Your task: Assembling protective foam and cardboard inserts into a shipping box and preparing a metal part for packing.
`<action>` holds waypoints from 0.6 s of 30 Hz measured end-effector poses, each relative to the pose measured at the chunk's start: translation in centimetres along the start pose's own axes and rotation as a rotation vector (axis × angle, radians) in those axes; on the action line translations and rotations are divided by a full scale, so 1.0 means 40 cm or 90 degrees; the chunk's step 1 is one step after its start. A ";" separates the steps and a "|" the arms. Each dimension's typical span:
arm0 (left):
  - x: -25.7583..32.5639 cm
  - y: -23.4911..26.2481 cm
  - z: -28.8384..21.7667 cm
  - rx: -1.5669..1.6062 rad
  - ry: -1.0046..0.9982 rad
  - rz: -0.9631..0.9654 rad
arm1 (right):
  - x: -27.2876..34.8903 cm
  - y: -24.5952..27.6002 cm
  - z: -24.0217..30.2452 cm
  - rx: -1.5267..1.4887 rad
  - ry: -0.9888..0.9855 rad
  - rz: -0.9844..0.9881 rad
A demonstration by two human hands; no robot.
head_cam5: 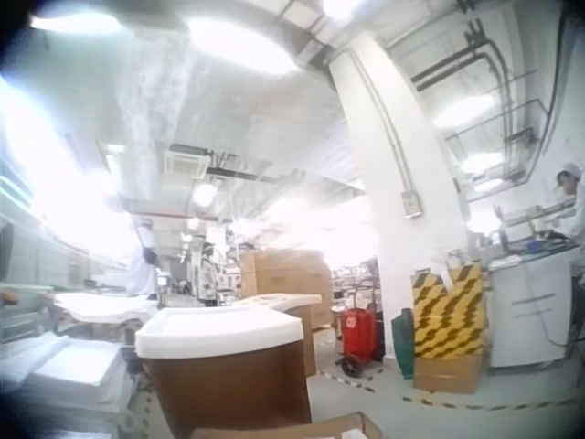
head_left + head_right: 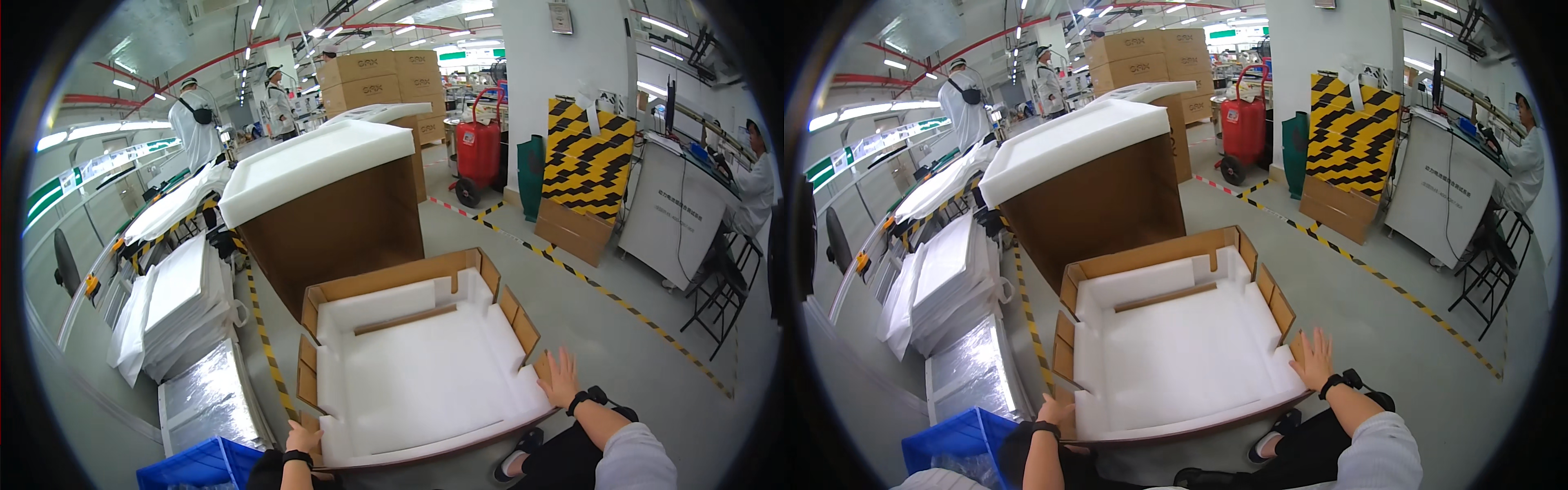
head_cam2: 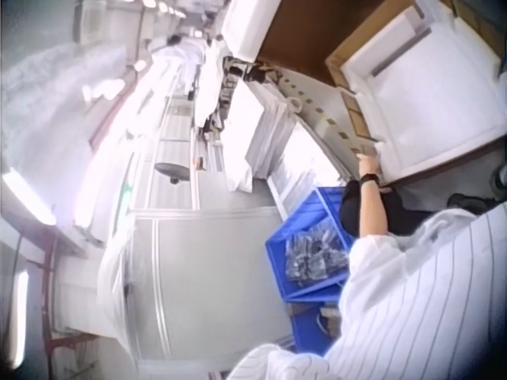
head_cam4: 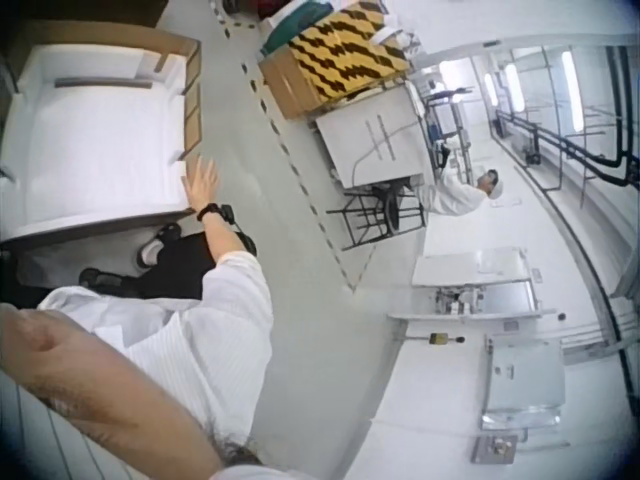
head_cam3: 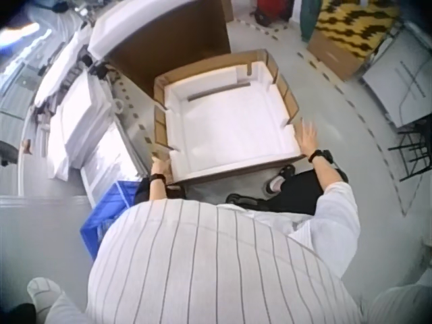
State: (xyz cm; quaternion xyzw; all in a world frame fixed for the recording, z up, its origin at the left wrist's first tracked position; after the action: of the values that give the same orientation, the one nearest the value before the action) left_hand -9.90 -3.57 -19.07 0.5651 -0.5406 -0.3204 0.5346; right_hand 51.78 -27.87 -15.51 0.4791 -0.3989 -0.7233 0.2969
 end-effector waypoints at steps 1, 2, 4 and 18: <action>0.005 -0.010 0.010 -0.009 0.005 0.009 | 0.004 -0.010 0.000 -0.003 -0.003 0.013; 0.004 -0.021 0.017 -0.020 0.015 0.018 | 0.007 -0.029 -0.007 0.000 -0.013 0.031; 0.001 -0.032 0.023 -0.022 0.022 0.031 | 0.013 -0.040 -0.013 0.000 -0.034 0.050; 0.014 -0.025 0.064 0.019 0.041 0.049 | 0.063 -0.241 -0.258 -0.916 -0.743 0.455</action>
State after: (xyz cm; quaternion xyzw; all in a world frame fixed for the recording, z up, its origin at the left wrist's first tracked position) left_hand -11.91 -4.93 -20.45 0.5615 -0.5494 -0.2730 0.5553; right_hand 60.01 -28.06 -27.25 -0.3946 -0.0698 -0.7837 0.4746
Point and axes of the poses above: each hand's wrist, its own x-axis away from the middle knuckle, its own y-axis out of the back of the hand, z = x × y, the point moved 4 cm from there along -x, towards the middle knuckle, and after that the axes turned 10 degrees about -z, right-handed, at the moved point
